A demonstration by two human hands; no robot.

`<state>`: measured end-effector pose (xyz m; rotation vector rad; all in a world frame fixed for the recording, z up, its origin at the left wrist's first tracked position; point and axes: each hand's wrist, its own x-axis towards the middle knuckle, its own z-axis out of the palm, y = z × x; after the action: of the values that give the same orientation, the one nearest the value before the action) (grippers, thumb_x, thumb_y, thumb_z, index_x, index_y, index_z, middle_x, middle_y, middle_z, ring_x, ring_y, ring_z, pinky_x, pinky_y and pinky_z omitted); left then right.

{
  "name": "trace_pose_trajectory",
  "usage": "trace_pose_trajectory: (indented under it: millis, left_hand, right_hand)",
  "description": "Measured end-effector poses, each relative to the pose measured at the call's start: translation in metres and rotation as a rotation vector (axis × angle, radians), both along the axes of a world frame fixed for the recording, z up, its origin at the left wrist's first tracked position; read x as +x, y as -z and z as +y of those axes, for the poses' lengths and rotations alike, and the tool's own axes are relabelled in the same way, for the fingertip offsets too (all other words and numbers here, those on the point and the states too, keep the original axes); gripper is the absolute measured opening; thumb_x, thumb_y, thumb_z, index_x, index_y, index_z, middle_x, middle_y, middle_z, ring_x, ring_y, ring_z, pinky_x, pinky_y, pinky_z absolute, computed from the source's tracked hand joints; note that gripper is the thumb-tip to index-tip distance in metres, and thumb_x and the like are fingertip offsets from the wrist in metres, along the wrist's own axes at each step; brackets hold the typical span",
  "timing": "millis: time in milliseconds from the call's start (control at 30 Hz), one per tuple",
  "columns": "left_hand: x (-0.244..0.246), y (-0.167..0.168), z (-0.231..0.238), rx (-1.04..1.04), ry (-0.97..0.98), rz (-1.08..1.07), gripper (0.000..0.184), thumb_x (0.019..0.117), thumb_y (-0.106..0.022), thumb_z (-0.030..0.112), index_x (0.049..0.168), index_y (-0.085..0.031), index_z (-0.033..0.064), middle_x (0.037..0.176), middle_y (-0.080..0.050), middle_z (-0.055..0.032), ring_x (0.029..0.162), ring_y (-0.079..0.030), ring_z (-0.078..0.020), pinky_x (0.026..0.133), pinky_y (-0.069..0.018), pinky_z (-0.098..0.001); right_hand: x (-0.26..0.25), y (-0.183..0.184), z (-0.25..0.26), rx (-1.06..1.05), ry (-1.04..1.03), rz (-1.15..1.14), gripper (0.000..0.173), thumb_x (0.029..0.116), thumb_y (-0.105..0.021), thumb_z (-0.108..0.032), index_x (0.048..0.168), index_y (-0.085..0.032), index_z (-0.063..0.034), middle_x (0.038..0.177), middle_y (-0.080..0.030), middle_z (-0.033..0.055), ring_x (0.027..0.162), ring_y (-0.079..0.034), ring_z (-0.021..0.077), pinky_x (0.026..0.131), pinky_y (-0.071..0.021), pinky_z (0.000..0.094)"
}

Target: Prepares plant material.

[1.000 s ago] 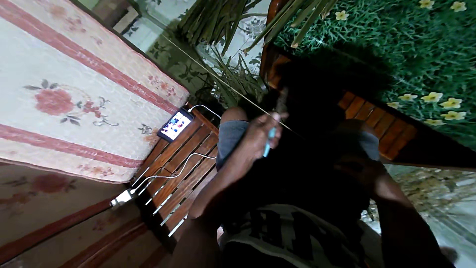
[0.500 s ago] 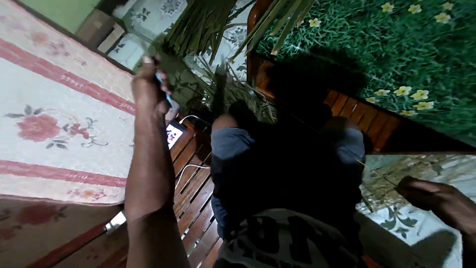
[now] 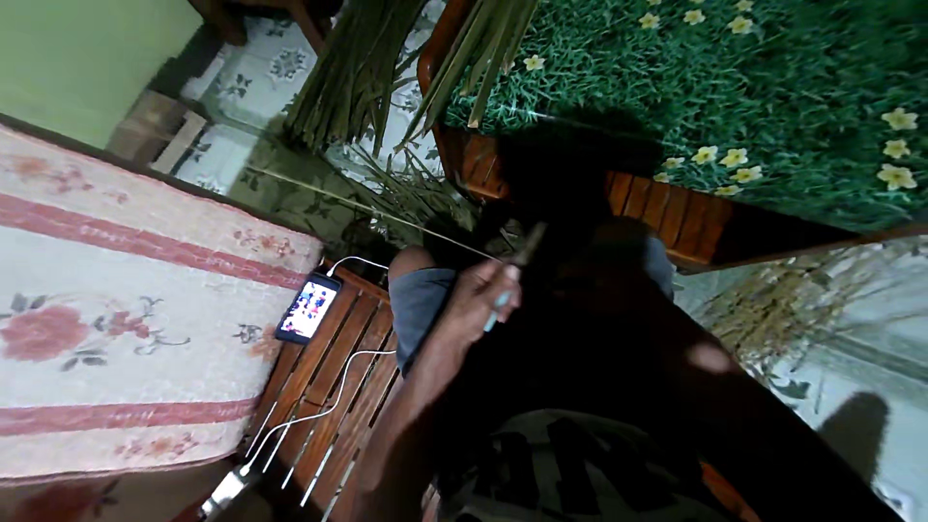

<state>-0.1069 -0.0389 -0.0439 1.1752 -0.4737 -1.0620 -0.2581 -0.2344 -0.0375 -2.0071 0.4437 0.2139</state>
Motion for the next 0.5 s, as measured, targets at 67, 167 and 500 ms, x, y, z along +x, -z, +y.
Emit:
trace_pose_trajectory:
  millis: [67, 167, 500]
  left_hand:
    - [0.036, -0.010, 0.015, -0.017, -0.142, -0.003, 0.030, 0.1054, -0.050, 0.024, 0.123, -0.067, 0.0079, 0.063, -0.059, 0.0051, 0.048, -0.052, -0.0018, 0.047, -0.0476, -0.0178]
    - [0.063, -0.016, 0.028, -0.034, -0.287, -0.015, 0.032, 0.1081, -0.044, 0.028, 0.127, -0.062, 0.0101, 0.060, -0.056, 0.0030, 0.045, -0.050, -0.0055, 0.044, -0.0474, -0.0211]
    - [0.065, -0.015, 0.035, -0.076, -0.195, 0.041, 0.029, 0.1065, -0.050, 0.028, 0.124, -0.067, 0.0121, 0.061, -0.058, 0.0067, 0.046, -0.051, -0.0014, 0.045, -0.0469, -0.0172]
  right_hand:
    - [0.003, 0.003, -0.001, 0.059, -0.021, -0.058, 0.025, 0.1042, -0.057, -0.026, 0.114, -0.071, -0.0072, 0.078, -0.065, 0.0019, 0.062, -0.059, 0.0063, 0.059, -0.0535, 0.0266]
    - [0.009, 0.006, -0.001, 0.089, -0.064, -0.069, 0.029, 0.1054, -0.054, -0.030, 0.116, -0.071, -0.0082, 0.078, -0.065, 0.0005, 0.061, -0.057, 0.0046, 0.060, -0.0517, 0.0242]
    - [0.015, -0.003, 0.002, 0.056, -0.140, -0.027, 0.030, 0.1076, -0.049, -0.023, 0.117, -0.070, -0.0027, 0.085, -0.066, 0.0065, 0.065, -0.055, 0.0062, 0.064, -0.0505, 0.0244]
